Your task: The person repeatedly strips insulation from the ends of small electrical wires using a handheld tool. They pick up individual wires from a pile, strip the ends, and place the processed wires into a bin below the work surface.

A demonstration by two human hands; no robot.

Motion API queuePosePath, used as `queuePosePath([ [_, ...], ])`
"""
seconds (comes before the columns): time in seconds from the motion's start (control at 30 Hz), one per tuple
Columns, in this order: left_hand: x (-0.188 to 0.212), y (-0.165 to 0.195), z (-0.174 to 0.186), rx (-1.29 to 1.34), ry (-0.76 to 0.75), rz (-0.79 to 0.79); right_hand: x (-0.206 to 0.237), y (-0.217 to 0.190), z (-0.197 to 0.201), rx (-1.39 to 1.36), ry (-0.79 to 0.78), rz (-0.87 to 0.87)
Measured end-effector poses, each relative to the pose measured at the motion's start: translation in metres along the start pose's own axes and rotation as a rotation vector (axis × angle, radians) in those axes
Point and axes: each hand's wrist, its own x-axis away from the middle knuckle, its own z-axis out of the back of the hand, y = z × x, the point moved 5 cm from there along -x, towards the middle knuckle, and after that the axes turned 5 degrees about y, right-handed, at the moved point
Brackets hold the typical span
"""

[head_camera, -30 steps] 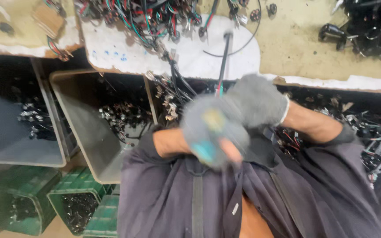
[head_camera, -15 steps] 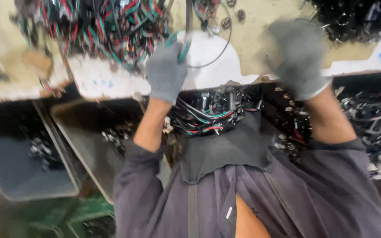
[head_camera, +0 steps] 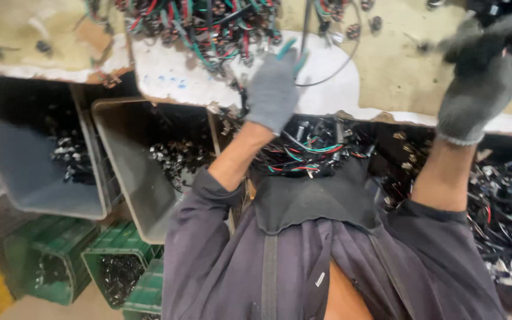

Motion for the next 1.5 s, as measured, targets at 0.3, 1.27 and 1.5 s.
queuePosePath([
  [0.3, 0.01, 0.034, 0.096, 1.035, -0.051, 0.097, 0.047, -0.024, -0.085, 0.576, -0.563, 0.46],
  [1.27, 0.06, 0.124, 0.092, 1.319, -0.286, -0.745, 0.079, -0.057, -0.152, 0.504, -1.184, 0.497],
  [1.5, -0.076, 0.087, 0.036, -0.195, 0.339, -0.625, 0.066, -0.03, -0.128, 0.894, -0.977, 0.385],
])
